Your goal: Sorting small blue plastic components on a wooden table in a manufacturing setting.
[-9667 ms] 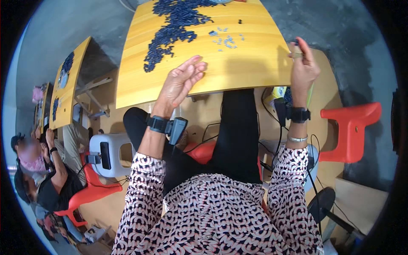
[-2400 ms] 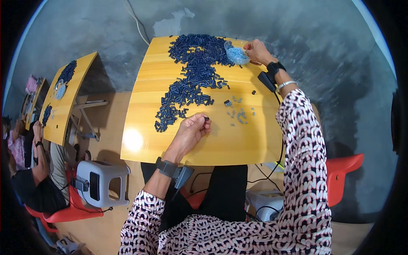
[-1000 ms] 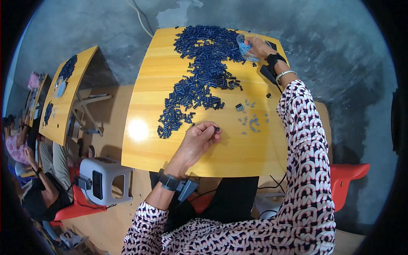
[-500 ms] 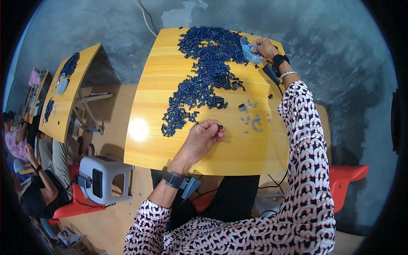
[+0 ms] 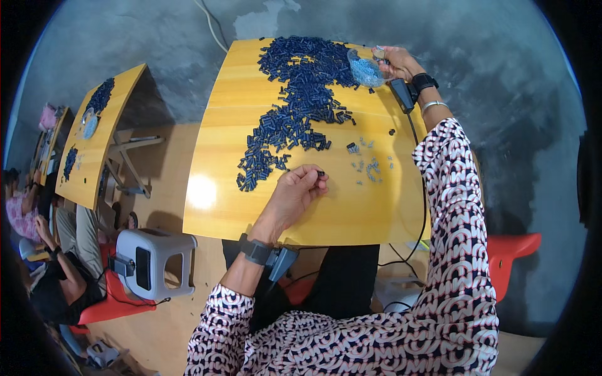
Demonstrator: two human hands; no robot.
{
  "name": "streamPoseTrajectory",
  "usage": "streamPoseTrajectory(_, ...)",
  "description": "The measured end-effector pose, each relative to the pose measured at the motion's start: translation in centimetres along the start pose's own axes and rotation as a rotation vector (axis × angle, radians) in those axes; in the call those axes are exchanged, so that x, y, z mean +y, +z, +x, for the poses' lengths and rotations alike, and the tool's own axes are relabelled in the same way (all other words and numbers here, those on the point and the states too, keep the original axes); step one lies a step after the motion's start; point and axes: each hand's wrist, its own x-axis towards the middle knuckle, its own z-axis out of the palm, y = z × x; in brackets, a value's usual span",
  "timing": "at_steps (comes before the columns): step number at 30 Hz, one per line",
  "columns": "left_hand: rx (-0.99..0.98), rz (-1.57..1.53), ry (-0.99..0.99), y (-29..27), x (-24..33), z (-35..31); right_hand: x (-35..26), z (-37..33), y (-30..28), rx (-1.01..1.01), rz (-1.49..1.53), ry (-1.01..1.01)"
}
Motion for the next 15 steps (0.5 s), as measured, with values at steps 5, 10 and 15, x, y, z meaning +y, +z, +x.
streamPoseTrajectory(5, -0.015, 0.022, 0.018, -0.3, 0.1, 0.1, -1.2, -4.6, 0.7, -0.098, -0.030, -0.054)
streamPoseTrajectory(10, -0.021, 0.057, 0.034, -0.5, 0.2, 0.3, -0.6, -9.5, 1.9, -0.128, -0.022, -0.025)
streamPoseTrajectory(15, -0.031, 0.067, 0.067, -0.6, 0.0, 0.6, 2.9, -14.3, 3.2, -0.163, -0.155, 0.030)
